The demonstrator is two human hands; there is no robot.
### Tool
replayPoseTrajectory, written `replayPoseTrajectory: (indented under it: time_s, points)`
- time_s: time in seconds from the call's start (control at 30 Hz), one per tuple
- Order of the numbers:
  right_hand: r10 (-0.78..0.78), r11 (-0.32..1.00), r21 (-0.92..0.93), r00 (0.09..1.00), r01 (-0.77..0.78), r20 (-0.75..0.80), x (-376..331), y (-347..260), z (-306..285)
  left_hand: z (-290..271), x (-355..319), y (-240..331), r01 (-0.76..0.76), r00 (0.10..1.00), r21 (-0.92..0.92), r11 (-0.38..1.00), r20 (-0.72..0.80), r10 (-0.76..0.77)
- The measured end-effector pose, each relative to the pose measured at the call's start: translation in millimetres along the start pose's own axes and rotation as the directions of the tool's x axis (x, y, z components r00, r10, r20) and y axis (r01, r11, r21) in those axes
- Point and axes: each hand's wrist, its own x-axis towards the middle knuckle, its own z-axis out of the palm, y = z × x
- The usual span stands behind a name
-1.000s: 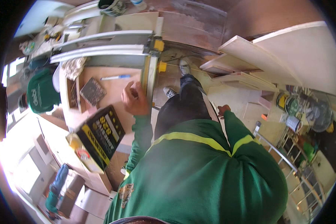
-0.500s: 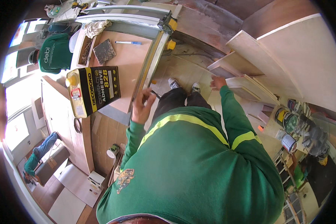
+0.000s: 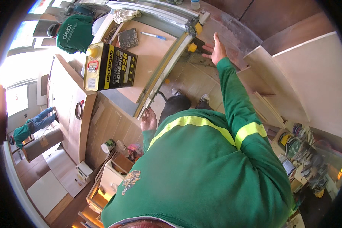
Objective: The person moves a metal ladder and walks through a room under construction. They pick up a piece of dried adhesive from a table and place it in a bucket. The person then sits on the floor and uses a utility knife to scrape a substance off a piece of material.
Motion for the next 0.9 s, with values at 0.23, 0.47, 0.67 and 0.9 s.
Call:
replayPoseTrajectory:
  time_s: [0.23,0.47,0.67,0.9]
  points:
    - [-0.107,0.967,-0.239,0.993,0.090,-0.057,58.3,-61.2,68.7,93.0,-29.2,-21.1,-0.058,0.986,-0.011,0.998,-0.159,0.056]
    - [-0.016,0.998,-0.063,0.985,0.028,0.173,196.7,-52.9,-0.9,89.1,-15.7,-15.2,-0.125,0.991,0.431,0.894,0.007,0.135]
    - [-0.117,0.970,-0.187,0.971,0.156,0.207,211.5,8.4,19.9,101.5,-33.3,3.5,-0.181,0.958,0.576,0.797,-0.079,0.274]
    - [-0.453,0.436,-0.677,0.795,0.593,0.404,256.3,-46.7,-68.0,124.0,-13.2,-25.8,-0.114,0.969,0.590,0.800,-0.111,0.220]
